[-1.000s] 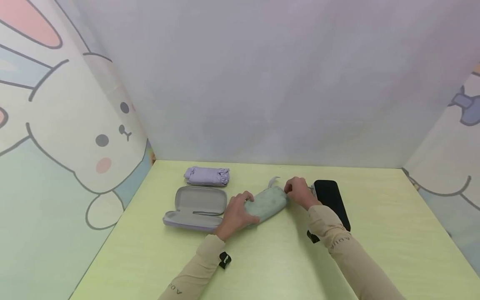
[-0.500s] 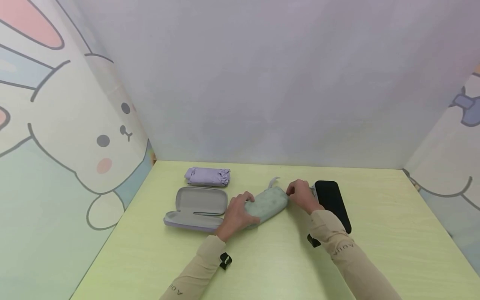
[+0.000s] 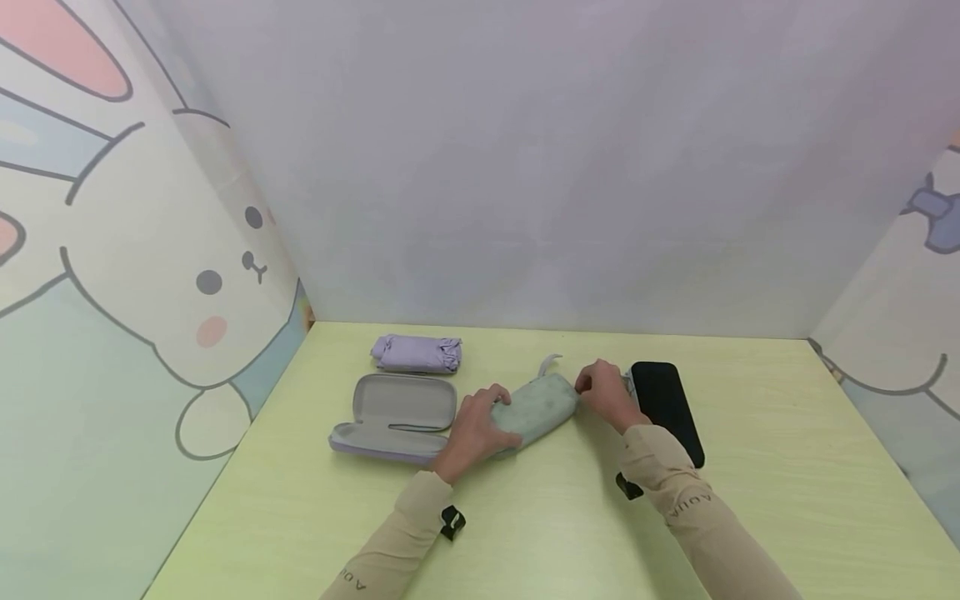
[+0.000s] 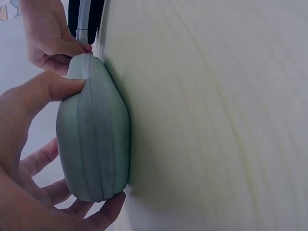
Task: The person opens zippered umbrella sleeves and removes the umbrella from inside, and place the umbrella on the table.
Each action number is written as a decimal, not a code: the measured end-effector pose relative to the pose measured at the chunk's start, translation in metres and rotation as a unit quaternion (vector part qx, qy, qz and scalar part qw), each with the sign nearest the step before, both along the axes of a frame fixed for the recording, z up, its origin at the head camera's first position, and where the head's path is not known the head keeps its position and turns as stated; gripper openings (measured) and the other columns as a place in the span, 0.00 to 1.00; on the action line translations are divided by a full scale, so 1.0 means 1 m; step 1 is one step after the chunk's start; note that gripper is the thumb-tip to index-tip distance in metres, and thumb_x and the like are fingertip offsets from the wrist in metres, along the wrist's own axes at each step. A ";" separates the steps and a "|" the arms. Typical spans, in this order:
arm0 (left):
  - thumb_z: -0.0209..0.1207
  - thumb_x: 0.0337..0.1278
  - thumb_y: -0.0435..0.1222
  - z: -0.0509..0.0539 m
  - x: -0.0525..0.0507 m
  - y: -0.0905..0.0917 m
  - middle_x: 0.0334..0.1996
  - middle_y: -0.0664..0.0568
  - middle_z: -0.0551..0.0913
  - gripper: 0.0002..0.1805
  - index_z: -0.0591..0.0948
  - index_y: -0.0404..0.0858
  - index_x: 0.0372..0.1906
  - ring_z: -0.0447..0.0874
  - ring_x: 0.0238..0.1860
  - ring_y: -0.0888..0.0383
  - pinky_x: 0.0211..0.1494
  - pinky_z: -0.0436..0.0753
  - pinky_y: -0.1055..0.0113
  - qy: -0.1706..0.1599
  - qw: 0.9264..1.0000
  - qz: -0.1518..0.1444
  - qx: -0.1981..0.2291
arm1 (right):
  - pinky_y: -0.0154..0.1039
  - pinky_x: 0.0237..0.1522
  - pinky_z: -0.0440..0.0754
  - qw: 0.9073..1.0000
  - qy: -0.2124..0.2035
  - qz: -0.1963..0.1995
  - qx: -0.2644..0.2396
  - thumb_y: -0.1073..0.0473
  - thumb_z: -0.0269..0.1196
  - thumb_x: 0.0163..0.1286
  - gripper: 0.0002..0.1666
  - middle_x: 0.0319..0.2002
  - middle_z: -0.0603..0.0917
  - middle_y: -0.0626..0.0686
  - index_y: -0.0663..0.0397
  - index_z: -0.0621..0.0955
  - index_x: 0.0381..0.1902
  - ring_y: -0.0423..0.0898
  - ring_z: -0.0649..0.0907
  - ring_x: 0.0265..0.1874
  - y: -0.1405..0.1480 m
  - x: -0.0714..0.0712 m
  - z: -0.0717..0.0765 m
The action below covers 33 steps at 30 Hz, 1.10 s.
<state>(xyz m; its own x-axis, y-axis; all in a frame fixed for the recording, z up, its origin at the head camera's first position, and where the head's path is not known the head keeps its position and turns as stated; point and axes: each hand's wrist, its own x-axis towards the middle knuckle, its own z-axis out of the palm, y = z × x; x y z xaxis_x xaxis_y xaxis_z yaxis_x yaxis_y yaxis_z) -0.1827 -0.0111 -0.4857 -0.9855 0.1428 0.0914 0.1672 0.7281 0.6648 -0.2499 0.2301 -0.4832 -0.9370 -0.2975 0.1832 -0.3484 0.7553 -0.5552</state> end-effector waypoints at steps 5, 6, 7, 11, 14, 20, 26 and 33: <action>0.74 0.26 0.42 -0.001 0.002 0.000 0.42 0.53 0.78 0.29 0.76 0.46 0.43 0.68 0.38 0.55 0.38 0.71 0.67 0.004 1.000 0.004 -0.003 | 0.43 0.29 0.76 1.000 0.009 -0.006 0.004 0.78 0.59 0.45 0.10 0.25 0.78 0.54 0.62 0.83 0.23 0.47 0.77 0.25 0.001 0.004 -0.004; 0.74 0.26 0.43 -0.002 0.002 0.000 0.42 0.53 0.78 0.29 0.75 0.46 0.43 0.68 0.39 0.55 0.38 0.71 0.67 0.004 1.000 0.004 -0.004 | 0.43 0.29 0.76 1.000 0.013 -0.007 0.006 0.77 0.59 0.45 0.10 0.25 0.79 0.54 0.62 0.83 0.22 0.46 0.77 0.24 0.001 0.005 -0.005; 0.73 0.26 0.43 -0.002 0.002 0.001 0.42 0.53 0.78 0.29 0.75 0.46 0.44 0.68 0.39 0.55 0.39 0.71 0.67 0.005 1.000 0.005 -0.006 | 0.43 0.30 0.76 1.000 0.017 -0.008 0.007 0.77 0.59 0.45 0.10 0.24 0.80 0.53 0.62 0.83 0.22 0.46 0.78 0.24 0.001 0.005 -0.005; 0.73 0.27 0.43 -0.001 0.003 0.001 0.42 0.53 0.78 0.29 0.75 0.46 0.44 0.68 0.39 0.55 0.39 0.71 0.66 0.012 1.000 0.010 -0.010 | 0.45 0.30 0.77 0.999 0.030 -0.009 0.004 0.77 0.58 0.43 0.11 0.22 0.83 0.53 0.61 0.83 0.21 0.46 0.79 0.23 0.001 0.007 -0.006; 0.73 0.27 0.43 -0.001 0.004 0.001 0.43 0.52 0.78 0.29 0.75 0.46 0.43 0.69 0.39 0.54 0.38 0.71 0.66 0.015 1.000 0.014 -0.014 | 0.45 0.32 0.77 0.999 0.035 -0.014 0.001 0.77 0.58 0.44 0.11 0.22 0.83 0.52 0.61 0.83 0.22 0.46 0.80 0.24 0.000 0.008 -0.006; 0.73 0.28 0.44 -0.002 0.005 0.002 0.42 0.53 0.78 0.29 0.76 0.46 0.45 0.68 0.39 0.55 0.39 0.70 0.67 0.017 1.000 0.011 -0.014 | 0.45 0.32 0.76 0.998 0.039 -0.035 -0.017 0.78 0.57 0.45 0.12 0.24 0.84 0.53 0.61 0.84 0.23 0.47 0.80 0.26 0.002 0.015 -0.008; 0.73 0.29 0.45 0.000 0.007 0.003 0.43 0.53 0.78 0.30 0.76 0.46 0.45 0.68 0.39 0.55 0.38 0.71 0.67 0.022 0.999 0.015 -0.021 | 0.44 0.32 0.75 0.997 0.039 -0.058 -0.024 0.77 0.58 0.46 0.12 0.24 0.83 0.52 0.60 0.84 0.24 0.46 0.77 0.25 0.001 0.020 -0.012; 0.74 0.28 0.46 -0.003 0.007 0.005 0.42 0.53 0.78 0.30 0.76 0.47 0.45 0.68 0.38 0.55 0.38 0.71 0.67 0.031 0.999 0.022 -0.027 | 0.44 0.31 0.74 0.995 0.056 -0.072 -0.028 0.74 0.63 0.46 0.07 0.22 0.82 0.55 0.60 0.84 0.23 0.46 0.77 0.24 -0.001 0.024 -0.011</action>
